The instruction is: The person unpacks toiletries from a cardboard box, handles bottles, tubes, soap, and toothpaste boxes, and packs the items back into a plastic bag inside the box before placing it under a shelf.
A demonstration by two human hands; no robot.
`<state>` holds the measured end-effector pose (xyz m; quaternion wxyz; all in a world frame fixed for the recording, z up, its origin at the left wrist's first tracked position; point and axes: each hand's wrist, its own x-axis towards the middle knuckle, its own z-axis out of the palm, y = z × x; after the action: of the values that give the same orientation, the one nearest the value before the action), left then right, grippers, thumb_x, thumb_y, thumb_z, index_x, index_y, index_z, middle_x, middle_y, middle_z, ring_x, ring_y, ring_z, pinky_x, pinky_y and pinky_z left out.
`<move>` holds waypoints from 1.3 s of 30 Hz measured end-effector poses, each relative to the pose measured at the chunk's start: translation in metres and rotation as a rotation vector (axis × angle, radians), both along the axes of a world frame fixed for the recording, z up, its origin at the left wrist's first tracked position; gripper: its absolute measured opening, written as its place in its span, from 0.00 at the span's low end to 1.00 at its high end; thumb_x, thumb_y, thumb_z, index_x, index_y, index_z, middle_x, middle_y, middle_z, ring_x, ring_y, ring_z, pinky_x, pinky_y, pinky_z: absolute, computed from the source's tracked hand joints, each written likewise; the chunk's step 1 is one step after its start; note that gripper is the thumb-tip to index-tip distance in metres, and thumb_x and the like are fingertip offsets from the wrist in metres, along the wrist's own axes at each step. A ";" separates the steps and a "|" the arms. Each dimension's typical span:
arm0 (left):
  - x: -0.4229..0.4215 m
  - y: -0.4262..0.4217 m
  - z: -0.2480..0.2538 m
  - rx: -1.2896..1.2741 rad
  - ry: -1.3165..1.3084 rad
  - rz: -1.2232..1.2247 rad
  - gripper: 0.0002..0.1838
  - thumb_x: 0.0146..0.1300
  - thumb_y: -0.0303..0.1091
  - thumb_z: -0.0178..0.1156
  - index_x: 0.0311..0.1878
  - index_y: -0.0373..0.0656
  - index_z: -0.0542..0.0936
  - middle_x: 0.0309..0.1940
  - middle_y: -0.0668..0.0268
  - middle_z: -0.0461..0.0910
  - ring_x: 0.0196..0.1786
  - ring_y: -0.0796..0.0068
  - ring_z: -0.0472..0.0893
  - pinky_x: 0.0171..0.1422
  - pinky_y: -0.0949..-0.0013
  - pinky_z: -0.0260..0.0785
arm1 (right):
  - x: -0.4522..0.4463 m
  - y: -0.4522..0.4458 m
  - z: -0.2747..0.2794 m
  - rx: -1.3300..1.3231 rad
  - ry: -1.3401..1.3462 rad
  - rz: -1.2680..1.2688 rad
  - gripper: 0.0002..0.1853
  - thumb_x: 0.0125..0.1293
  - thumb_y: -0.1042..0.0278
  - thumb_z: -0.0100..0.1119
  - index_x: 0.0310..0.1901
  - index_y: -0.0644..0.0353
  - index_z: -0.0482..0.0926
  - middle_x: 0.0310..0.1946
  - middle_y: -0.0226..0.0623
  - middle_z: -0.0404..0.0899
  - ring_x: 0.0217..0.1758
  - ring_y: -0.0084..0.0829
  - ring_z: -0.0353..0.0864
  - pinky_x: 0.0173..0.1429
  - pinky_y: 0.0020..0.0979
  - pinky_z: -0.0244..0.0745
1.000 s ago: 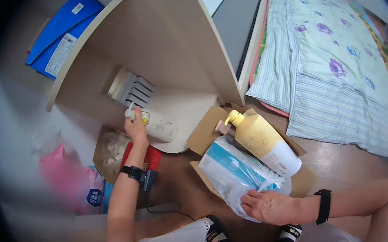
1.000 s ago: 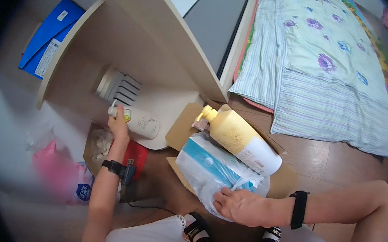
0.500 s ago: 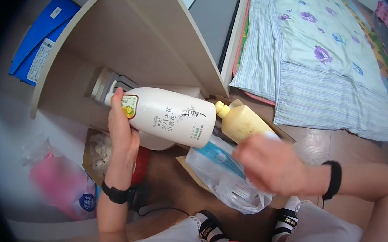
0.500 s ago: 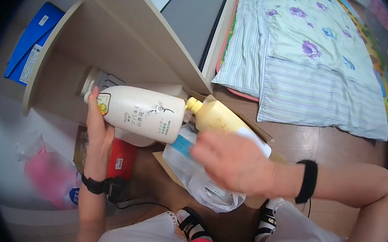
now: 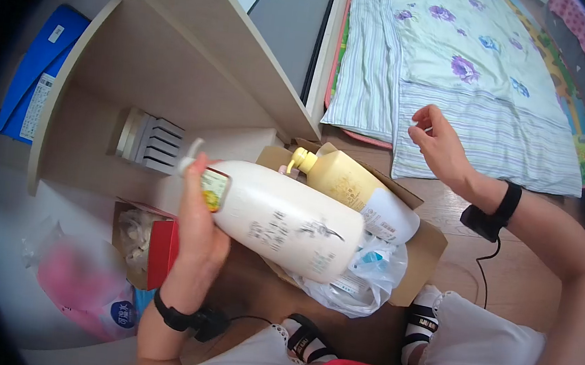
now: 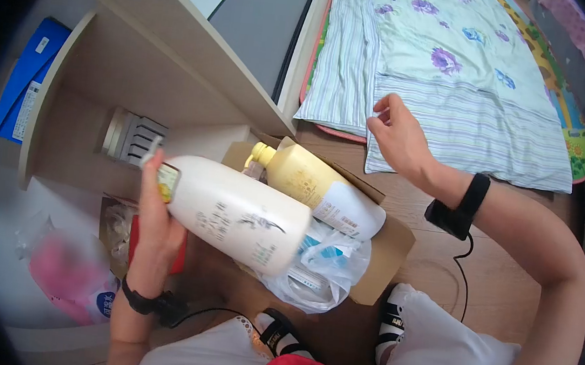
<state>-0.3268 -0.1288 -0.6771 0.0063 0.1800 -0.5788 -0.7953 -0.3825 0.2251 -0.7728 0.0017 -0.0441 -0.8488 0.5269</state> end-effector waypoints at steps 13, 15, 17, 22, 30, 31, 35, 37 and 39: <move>0.004 -0.035 -0.072 -0.675 -0.031 0.116 0.21 0.74 0.48 0.59 0.58 0.41 0.74 0.48 0.66 0.75 0.53 0.74 0.75 0.52 0.70 0.70 | 0.020 0.043 -0.084 -0.201 -1.057 0.688 0.31 0.80 0.47 0.37 0.75 0.60 0.56 0.56 0.48 0.76 0.57 0.38 0.80 0.59 0.45 0.80; 0.004 -0.064 -0.083 -0.715 -0.151 0.153 0.23 0.72 0.51 0.60 0.56 0.40 0.74 0.45 0.65 0.75 0.50 0.72 0.77 0.47 0.70 0.73 | 0.015 0.051 -0.104 -0.312 -1.138 0.756 0.35 0.79 0.48 0.39 0.78 0.62 0.50 0.60 0.48 0.73 0.58 0.40 0.80 0.60 0.46 0.79; 0.015 -0.083 -0.090 -0.647 -0.377 0.077 0.27 0.69 0.56 0.61 0.54 0.39 0.74 0.42 0.64 0.76 0.47 0.70 0.80 0.42 0.69 0.76 | 0.011 0.061 -0.098 -0.435 -1.224 0.806 0.37 0.78 0.50 0.45 0.78 0.63 0.48 0.60 0.47 0.74 0.58 0.38 0.79 0.59 0.46 0.80; 0.042 -0.074 -0.081 -0.415 -0.828 -0.637 0.36 0.63 0.61 0.61 0.58 0.33 0.75 0.41 0.56 0.83 0.42 0.62 0.86 0.42 0.63 0.83 | -0.003 0.046 -0.004 -0.192 -1.074 1.011 0.39 0.72 0.53 0.57 0.77 0.63 0.53 0.61 0.44 0.73 0.59 0.35 0.80 0.59 0.43 0.82; 0.071 -0.029 -0.104 -0.251 -0.864 -0.812 0.30 0.73 0.45 0.55 0.67 0.30 0.68 0.55 0.48 0.80 0.49 0.53 0.85 0.48 0.52 0.85 | 0.020 -0.014 -0.001 0.712 -0.108 0.753 0.17 0.59 0.60 0.55 0.37 0.67 0.82 0.32 0.59 0.83 0.39 0.58 0.84 0.49 0.49 0.78; 0.074 -0.028 -0.108 -0.172 -0.868 -0.764 0.28 0.74 0.43 0.55 0.67 0.31 0.68 0.61 0.49 0.74 0.50 0.52 0.84 0.51 0.48 0.85 | 0.023 -0.018 -0.001 0.725 -0.089 0.709 0.16 0.59 0.60 0.54 0.36 0.67 0.82 0.32 0.59 0.83 0.39 0.58 0.84 0.49 0.50 0.78; 0.096 -0.019 -0.111 -0.135 -0.794 -0.654 0.28 0.74 0.42 0.56 0.68 0.31 0.67 0.60 0.48 0.73 0.53 0.50 0.82 0.53 0.47 0.84 | 0.031 -0.018 -0.004 0.689 -0.033 0.635 0.17 0.63 0.60 0.52 0.28 0.67 0.80 0.28 0.59 0.82 0.35 0.58 0.83 0.44 0.51 0.77; 0.107 -0.004 -0.110 -0.104 -0.788 -0.555 0.28 0.74 0.41 0.55 0.68 0.31 0.66 0.60 0.48 0.73 0.55 0.49 0.81 0.54 0.47 0.84 | 0.036 -0.014 -0.011 0.703 0.012 0.644 0.17 0.65 0.60 0.53 0.28 0.66 0.79 0.28 0.57 0.82 0.34 0.57 0.82 0.43 0.51 0.77; 0.110 -0.002 -0.113 -0.079 -0.797 -0.505 0.28 0.74 0.40 0.54 0.68 0.30 0.65 0.59 0.47 0.73 0.55 0.49 0.81 0.54 0.47 0.84 | 0.039 -0.011 -0.009 0.752 0.024 0.672 0.17 0.67 0.58 0.55 0.30 0.65 0.79 0.31 0.55 0.82 0.35 0.55 0.82 0.42 0.51 0.77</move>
<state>-0.2169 -0.1304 -0.7897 -0.4029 0.3245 -0.5918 -0.6182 -0.3431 0.2136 -0.7821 -0.1424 0.2415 -0.9470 0.1565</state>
